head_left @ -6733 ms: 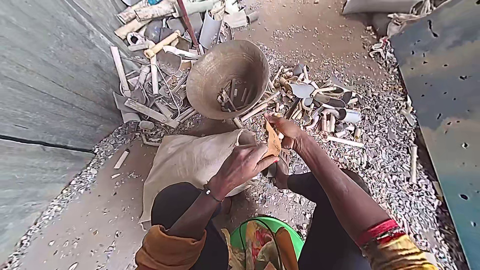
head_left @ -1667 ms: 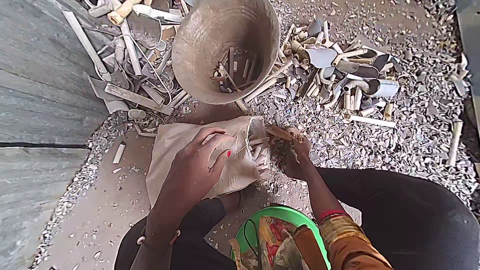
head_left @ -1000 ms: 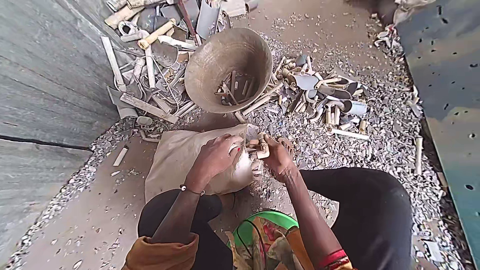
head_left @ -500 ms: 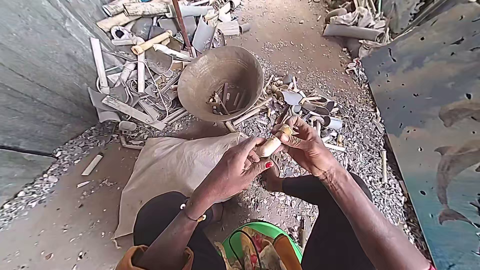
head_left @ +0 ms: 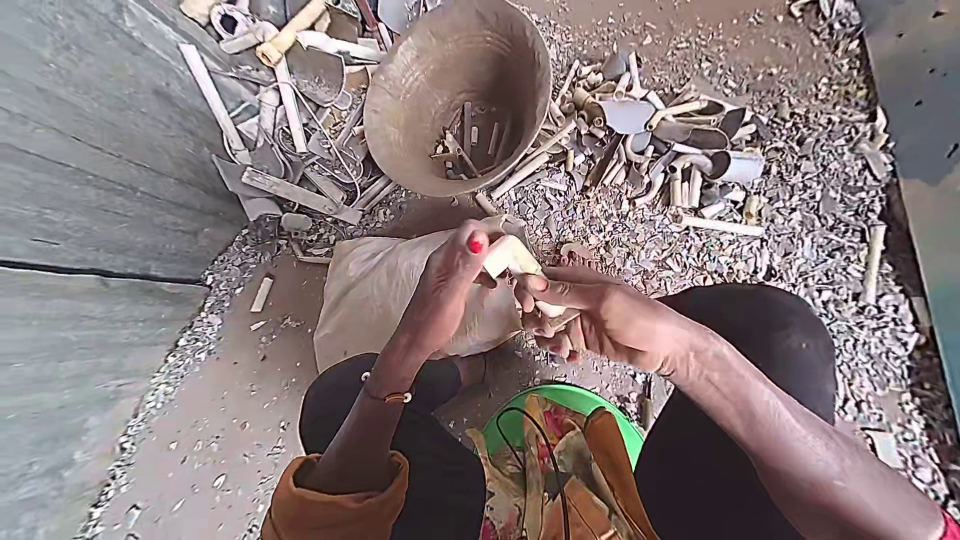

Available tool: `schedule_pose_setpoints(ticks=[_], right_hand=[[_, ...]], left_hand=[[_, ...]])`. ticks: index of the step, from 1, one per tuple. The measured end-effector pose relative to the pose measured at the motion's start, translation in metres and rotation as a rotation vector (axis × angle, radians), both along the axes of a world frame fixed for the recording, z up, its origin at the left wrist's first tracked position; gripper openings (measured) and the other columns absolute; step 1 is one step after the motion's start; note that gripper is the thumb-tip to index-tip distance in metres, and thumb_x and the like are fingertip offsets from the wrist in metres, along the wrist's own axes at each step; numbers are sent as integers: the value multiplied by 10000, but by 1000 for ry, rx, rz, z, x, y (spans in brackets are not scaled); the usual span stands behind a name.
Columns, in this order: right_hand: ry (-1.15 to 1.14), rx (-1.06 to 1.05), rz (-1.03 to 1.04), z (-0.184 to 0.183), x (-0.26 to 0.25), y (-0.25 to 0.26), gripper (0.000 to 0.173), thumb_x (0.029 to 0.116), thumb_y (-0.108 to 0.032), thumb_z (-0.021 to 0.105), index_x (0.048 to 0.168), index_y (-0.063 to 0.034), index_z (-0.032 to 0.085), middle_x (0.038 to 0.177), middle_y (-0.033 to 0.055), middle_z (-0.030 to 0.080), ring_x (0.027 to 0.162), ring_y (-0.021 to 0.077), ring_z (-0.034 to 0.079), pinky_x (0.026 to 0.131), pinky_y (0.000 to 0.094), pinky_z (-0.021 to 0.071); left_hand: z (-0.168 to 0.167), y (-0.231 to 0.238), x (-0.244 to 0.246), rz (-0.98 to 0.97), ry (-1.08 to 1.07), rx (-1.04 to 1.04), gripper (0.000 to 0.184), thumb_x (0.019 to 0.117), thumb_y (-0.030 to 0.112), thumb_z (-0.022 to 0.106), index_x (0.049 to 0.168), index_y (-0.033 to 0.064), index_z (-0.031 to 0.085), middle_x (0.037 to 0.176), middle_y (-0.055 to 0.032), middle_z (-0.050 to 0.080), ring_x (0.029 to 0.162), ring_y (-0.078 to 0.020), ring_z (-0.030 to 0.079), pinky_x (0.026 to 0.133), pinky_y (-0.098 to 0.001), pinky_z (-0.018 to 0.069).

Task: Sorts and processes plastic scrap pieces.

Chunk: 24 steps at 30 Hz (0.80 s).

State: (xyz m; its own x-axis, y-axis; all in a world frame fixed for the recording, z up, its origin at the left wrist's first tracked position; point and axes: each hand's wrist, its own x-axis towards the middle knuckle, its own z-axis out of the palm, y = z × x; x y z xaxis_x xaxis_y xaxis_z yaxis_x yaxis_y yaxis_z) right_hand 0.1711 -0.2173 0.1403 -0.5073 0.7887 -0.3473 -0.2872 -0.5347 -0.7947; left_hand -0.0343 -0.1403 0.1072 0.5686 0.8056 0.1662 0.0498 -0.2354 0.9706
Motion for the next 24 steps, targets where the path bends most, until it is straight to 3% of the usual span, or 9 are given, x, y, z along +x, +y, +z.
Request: schedule_pose_setpoints(ticks=[2,3,6,7,11,13,16,18,24], right_hand=[[241,20,23,2,1,-5,337,1097,-360,368,945,-151,584,773,-39,590,640,15,605,589,145,534],[347,51,51,2,1,-5,330,1085,-392,413,948,-150,592,782,-35,594,654,25,621,602,156,549],[567,141,158,-3,-4,-5,295,1063,-422,494,969,-160,593,801,-44,596,690,39,641,612,177,557],[603,163,188,-5,-8,-5,287,1061,-425,500,972,-170,595,797,-54,598,686,36,640,599,178,554],[743,116,294,-11,-24,-12,285,1057,-446,516,984,-181,593,788,-59,607,671,41,651,572,188,551],[793,86,289,-13,-26,-16,288,1051,-455,524,1012,-177,588,793,-58,600,663,39,645,564,183,546],[779,71,269,-20,-22,-18,333,1052,-478,515,1071,-154,588,769,-57,598,635,38,641,543,177,538],[757,87,258,-22,-20,-19,308,1055,-452,521,1079,-151,585,758,-71,581,620,21,620,540,163,523],[561,116,188,-14,-17,-12,153,1081,-325,506,984,-207,514,726,-123,466,573,-43,484,507,110,427]], left_hand=[[6,2,0,-175,-177,-66,689,1001,719,320,1372,181,539,1296,19,625,1108,-125,648,879,-319,589],[11,1,2,-238,-242,-78,732,961,767,342,1405,214,526,1354,26,612,1170,-132,633,906,-318,582],[24,-6,16,-352,-391,-58,728,942,771,397,1422,246,553,1336,15,662,1208,-148,641,974,-329,567],[28,-10,22,-369,-444,-41,705,948,754,417,1396,234,575,1266,16,690,1167,-139,656,980,-323,563],[32,-18,44,-341,-708,10,538,920,699,561,1079,190,633,857,67,642,828,-53,643,774,-221,546],[27,-15,47,-336,-762,43,512,944,675,552,983,172,645,789,69,622,736,-20,616,690,-179,522],[38,-15,53,-394,-857,0,506,968,637,532,807,170,642,608,79,563,584,-33,591,592,-200,501],[40,-17,56,-379,-900,-39,495,1013,509,551,678,147,593,536,73,528,521,-31,567,541,-195,476],[45,-15,63,-124,-822,-184,551,1087,205,404,538,146,395,433,47,394,377,-51,470,418,-197,432]])
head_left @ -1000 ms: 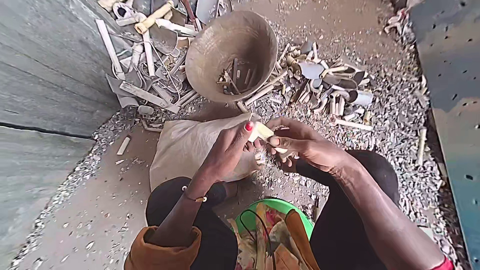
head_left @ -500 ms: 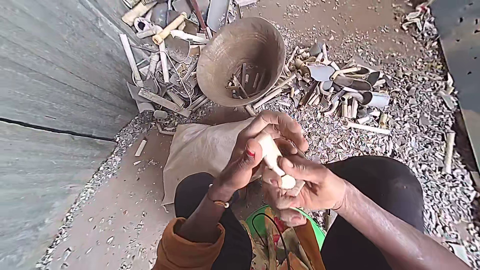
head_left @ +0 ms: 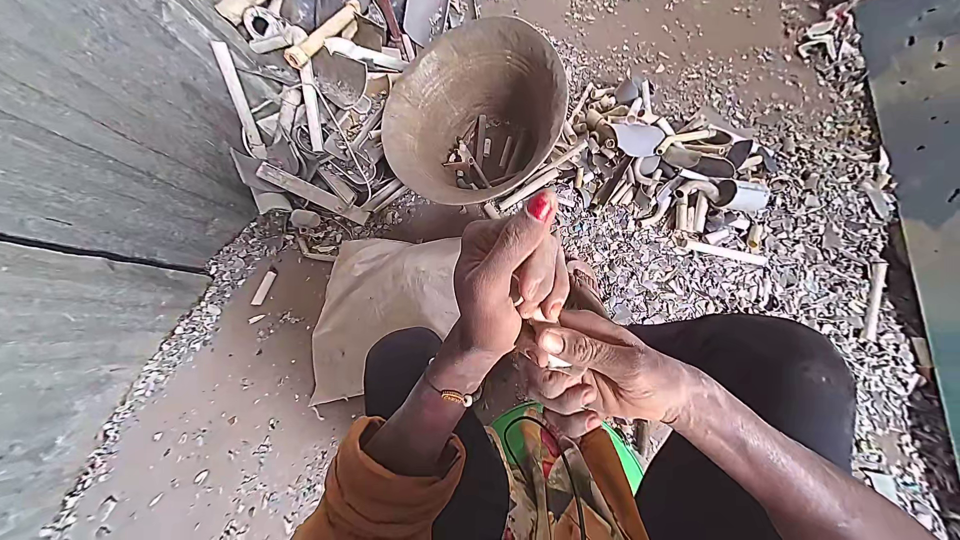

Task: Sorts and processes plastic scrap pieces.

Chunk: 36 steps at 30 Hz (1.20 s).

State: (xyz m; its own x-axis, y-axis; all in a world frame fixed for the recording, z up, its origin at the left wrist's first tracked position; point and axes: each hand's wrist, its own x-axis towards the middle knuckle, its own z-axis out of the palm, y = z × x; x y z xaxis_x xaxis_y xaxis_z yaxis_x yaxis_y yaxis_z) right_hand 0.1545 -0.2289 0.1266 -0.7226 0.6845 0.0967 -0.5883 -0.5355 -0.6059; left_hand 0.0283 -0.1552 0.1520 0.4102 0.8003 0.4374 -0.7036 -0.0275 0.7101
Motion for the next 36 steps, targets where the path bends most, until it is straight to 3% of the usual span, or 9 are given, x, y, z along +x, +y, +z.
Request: schedule_pose_setpoints(ticks=[9,16,21,25,28,30,34,35,36], right_hand=[[-328,74,-121,22,-2,1,186,1104,-201,398,935,-172,471,645,-119,390,503,-43,397,475,104,381],[-379,-45,-151,7,4,3,257,1119,-234,330,938,-166,499,649,-111,432,520,-32,443,511,117,431],[-718,-103,-289,-7,29,8,279,1117,-251,391,1039,-117,623,724,-72,566,591,0,533,545,139,462],[-986,194,-421,-7,25,6,185,1084,-234,483,1148,-99,593,703,-65,560,553,2,526,521,154,464],[-1503,644,-752,-15,15,5,215,987,-186,626,1149,-49,657,833,66,669,740,190,664,686,418,563],[-1608,735,-837,-19,12,9,219,939,-116,649,1144,-37,660,893,124,701,805,293,709,705,528,577],[-1535,575,-653,-15,15,14,316,959,-211,691,1210,-41,599,896,91,685,809,217,682,747,440,564],[-1483,476,-553,-13,19,16,316,959,-221,705,1202,-49,599,875,63,657,766,159,645,725,371,544],[-1395,367,-453,-12,23,17,261,960,-209,713,1147,-66,600,808,14,606,671,87,586,645,280,507]], left_hand=[[12,-3,0,138,107,-92,581,1118,235,351,543,149,347,414,39,317,327,-70,380,366,-201,384],[-5,2,0,141,371,-151,586,1112,349,408,557,169,355,437,44,331,346,-74,374,385,-218,403],[-26,14,-3,122,780,-7,299,1093,244,458,873,89,590,708,-3,586,647,-117,609,689,-311,580],[-29,17,-12,101,971,181,178,1039,245,573,1097,97,653,840,-17,655,693,-89,619,615,-241,519],[-28,21,-19,178,1306,434,337,1043,445,526,1082,156,695,786,38,624,659,-93,568,613,-334,475],[-28,22,-19,194,1391,484,407,1086,433,422,1057,130,692,726,7,597,641,-128,591,604,-361,497],[-30,11,-10,283,1428,479,425,1121,312,365,1200,46,686,952,-137,704,914,-285,687,805,-522,534],[-33,7,-8,306,1439,524,412,1118,301,381,1213,42,688,991,-149,720,947,-304,700,819,-537,538],[-38,4,-6,353,1418,607,368,1110,289,398,1101,50,678,875,-123,677,820,-288,677,701,-501,523]])
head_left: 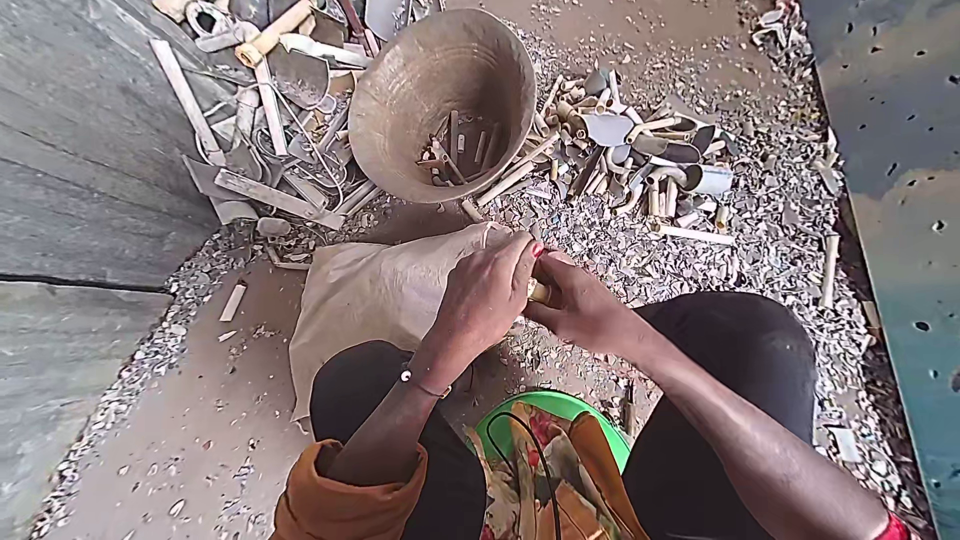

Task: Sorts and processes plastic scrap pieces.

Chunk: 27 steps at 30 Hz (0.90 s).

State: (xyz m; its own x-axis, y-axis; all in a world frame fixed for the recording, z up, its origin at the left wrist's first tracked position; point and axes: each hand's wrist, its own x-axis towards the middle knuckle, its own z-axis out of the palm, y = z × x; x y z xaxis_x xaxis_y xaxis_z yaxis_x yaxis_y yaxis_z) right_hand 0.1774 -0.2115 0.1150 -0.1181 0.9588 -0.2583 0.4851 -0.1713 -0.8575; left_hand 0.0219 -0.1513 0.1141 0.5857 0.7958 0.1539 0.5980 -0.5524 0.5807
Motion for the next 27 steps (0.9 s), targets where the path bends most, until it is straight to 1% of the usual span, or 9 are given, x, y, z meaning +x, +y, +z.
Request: schedule_pose_setpoints(ticks=[2,4,9,13,17,21,23,25,27], right_hand=[[353,-212,53,0,6,-1,98,954,-114,710,978,-97,617,648,-63,587,507,-3,541,494,152,468],[673,-368,184,1,6,-7,103,973,-117,664,879,-139,628,626,-81,617,497,-4,561,478,149,479],[1095,-422,384,5,-10,-16,96,983,-102,591,907,-151,624,615,-60,630,492,8,590,476,153,505],[871,-441,262,12,-13,-13,174,953,-7,602,821,-110,553,527,-46,549,419,5,521,413,140,442],[425,-378,96,4,-15,-5,145,955,-41,673,838,-41,588,533,-16,517,411,36,476,416,184,414],[784,-355,117,-9,-12,-15,270,916,62,614,700,-65,512,468,-21,429,364,24,387,360,170,333],[946,-278,198,-19,-10,-20,258,898,41,613,680,-63,521,445,-31,409,355,-1,368,342,155,300],[1051,-314,246,-17,-7,-21,248,894,54,581,684,-63,520,438,-40,401,347,-17,366,334,138,289],[1086,-386,233,-9,-2,-19,301,903,98,528,670,-89,485,431,-54,397,343,-20,368,336,130,298]], left_hand=[[-6,-1,0,-87,-76,108,328,1088,265,411,998,79,667,741,-54,606,661,-209,615,575,-407,479],[-5,2,-2,-210,-241,193,304,1065,225,446,947,73,681,706,-11,600,614,-107,575,560,-293,465],[1,9,-10,-489,-618,366,481,1068,329,477,699,43,591,612,-15,553,598,-27,543,549,-171,425],[-4,9,-10,-410,-588,460,547,1107,350,385,647,76,499,579,-21,485,570,-53,517,522,-188,388],[-16,3,-14,-258,-304,470,509,1086,309,385,720,25,595,649,-102,577,586,-163,573,528,-295,442],[-23,3,-13,-331,-357,521,527,1106,375,384,697,68,512,633,-67,520,571,-129,553,519,-274,424],[-13,8,-5,-429,-484,522,594,1067,501,426,628,104,476,579,-33,494,535,-109,540,495,-260,407],[-4,9,4,-510,-561,449,626,1026,599,462,613,128,466,575,-1,484,540,-72,523,501,-221,382],[-3,13,15,-533,-597,296,588,1053,571,429,635,158,434,576,46,455,546,-11,485,505,-188,345]])
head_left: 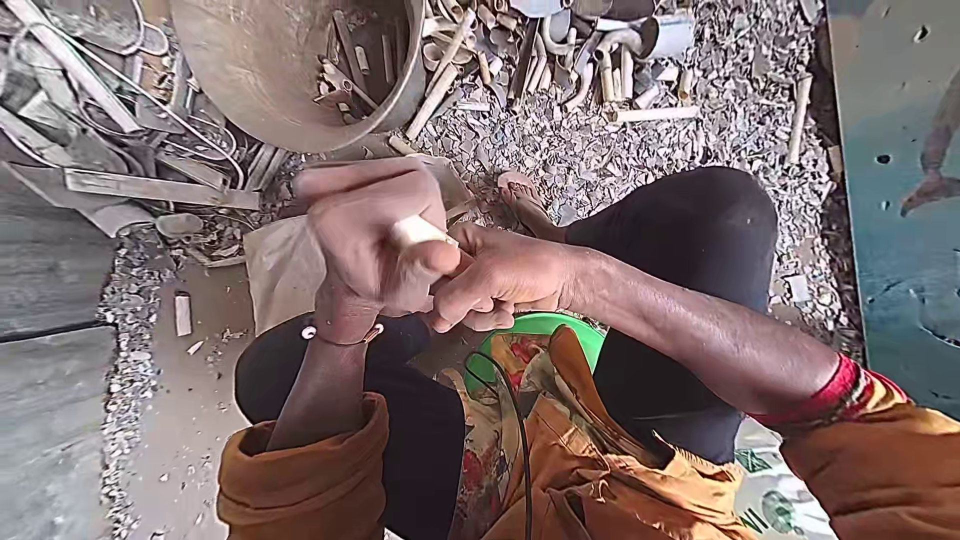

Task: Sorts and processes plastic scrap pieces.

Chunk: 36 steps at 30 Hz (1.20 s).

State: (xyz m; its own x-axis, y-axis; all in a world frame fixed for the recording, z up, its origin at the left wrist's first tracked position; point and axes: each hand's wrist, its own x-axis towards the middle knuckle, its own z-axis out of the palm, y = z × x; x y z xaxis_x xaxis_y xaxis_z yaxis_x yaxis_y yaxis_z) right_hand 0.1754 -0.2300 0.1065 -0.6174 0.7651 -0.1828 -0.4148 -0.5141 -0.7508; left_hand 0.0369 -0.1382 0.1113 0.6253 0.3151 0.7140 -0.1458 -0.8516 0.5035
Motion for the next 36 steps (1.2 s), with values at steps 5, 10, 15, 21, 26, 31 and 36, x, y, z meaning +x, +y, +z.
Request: schedule_pose_setpoints(ticks=[5,10,15,21,26,31,36], right_hand=[[-232,-44,-128,-1,7,3,309,909,89,587,685,-94,480,445,-35,427,361,-1,385,359,141,304],[-246,-59,-207,2,5,1,269,887,118,609,718,-67,510,463,-19,441,374,15,414,378,149,351],[-691,142,-275,0,10,11,308,845,9,706,642,-122,516,502,-25,492,395,57,442,397,240,374],[-1419,458,-416,-10,3,24,224,857,-194,693,680,-100,592,653,50,559,659,239,591,566,471,424],[-1762,763,-565,-6,-19,40,202,901,-181,613,746,-57,652,683,146,647,701,379,685,542,516,458],[-1154,298,-388,-3,-4,19,275,960,-204,674,745,-55,589,560,68,511,453,184,492,420,355,386],[-122,-41,-37,2,11,13,403,1002,-79,502,610,-172,512,458,-110,435,376,-57,386,383,106,326]], left_hand=[[-10,-7,21,229,77,-260,461,1083,191,390,622,198,407,530,123,392,474,49,411,470,-179,322],[-1,-24,20,461,207,-290,527,1094,224,406,570,171,387,471,55,393,374,-19,346,386,-201,247],[-1,-16,27,660,354,-250,532,1079,315,410,567,212,305,496,88,313,447,-66,365,492,-321,287],[14,-6,31,844,745,-384,600,1087,419,338,587,97,418,594,-77,474,646,-281,557,621,-514,392],[17,28,16,916,783,-690,551,1086,441,344,779,41,566,682,-100,551,618,-263,586,643,-528,479],[1,34,-15,553,465,-745,518,1076,475,416,809,114,675,708,20,624,671,-105,605,658,-369,495],[3,15,-13,-246,-70,-931,506,1056,543,350,1201,152,637,992,43,731,960,-124,706,873,-338,600]])
